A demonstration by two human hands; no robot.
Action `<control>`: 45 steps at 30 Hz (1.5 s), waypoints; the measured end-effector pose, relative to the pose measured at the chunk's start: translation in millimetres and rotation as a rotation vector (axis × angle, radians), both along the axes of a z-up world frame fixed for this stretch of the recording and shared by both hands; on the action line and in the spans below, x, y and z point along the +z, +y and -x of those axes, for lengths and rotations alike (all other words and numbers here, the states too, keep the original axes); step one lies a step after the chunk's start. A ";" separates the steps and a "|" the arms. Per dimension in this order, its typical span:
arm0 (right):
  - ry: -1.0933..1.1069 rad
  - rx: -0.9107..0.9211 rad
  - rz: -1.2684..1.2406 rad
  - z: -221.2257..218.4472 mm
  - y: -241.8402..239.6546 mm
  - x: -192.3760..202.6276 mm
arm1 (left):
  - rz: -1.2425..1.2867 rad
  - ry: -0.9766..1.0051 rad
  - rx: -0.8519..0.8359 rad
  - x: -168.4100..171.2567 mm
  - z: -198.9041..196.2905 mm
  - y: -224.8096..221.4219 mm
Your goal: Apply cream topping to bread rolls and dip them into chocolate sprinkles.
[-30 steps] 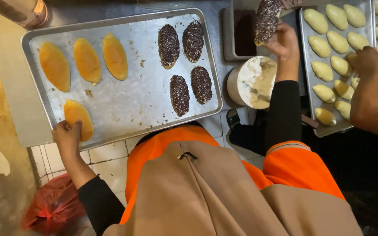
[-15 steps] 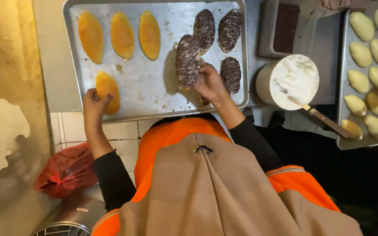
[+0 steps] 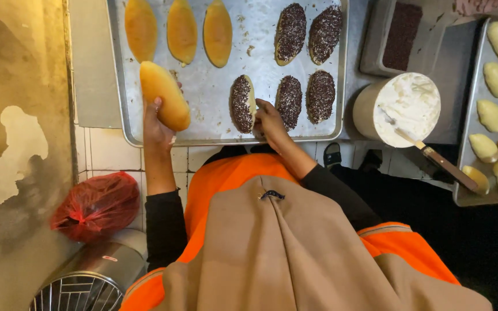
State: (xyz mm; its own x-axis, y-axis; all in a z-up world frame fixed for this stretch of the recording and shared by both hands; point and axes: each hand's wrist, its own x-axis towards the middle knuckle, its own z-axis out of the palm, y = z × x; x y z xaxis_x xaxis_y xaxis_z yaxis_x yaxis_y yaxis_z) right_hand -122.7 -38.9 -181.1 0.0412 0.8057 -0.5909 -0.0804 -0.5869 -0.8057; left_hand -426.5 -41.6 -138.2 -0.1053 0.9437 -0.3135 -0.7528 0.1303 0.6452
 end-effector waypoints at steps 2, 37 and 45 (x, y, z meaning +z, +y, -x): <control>-0.114 0.028 -0.143 -16.5 -7.8 -19.4 | 0.010 -0.079 -0.044 3.0 -11.7 5.9; 0.635 0.239 -0.268 -3.2 33.1 136.3 | -0.137 0.060 -0.288 56.1 -139.7 28.8; -0.127 0.191 -0.548 -13.9 33.8 160.4 | -0.430 -0.357 -0.112 98.5 -145.1 61.3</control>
State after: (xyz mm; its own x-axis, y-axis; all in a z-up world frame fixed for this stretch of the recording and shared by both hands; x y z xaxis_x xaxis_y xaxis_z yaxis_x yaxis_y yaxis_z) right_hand -108.8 -5.1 -20.7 -0.0919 0.9920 -0.0864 0.1023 -0.0769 -0.9918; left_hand -281.5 19.8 -39.7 0.0447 0.9936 0.1036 -0.9305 0.0037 0.3662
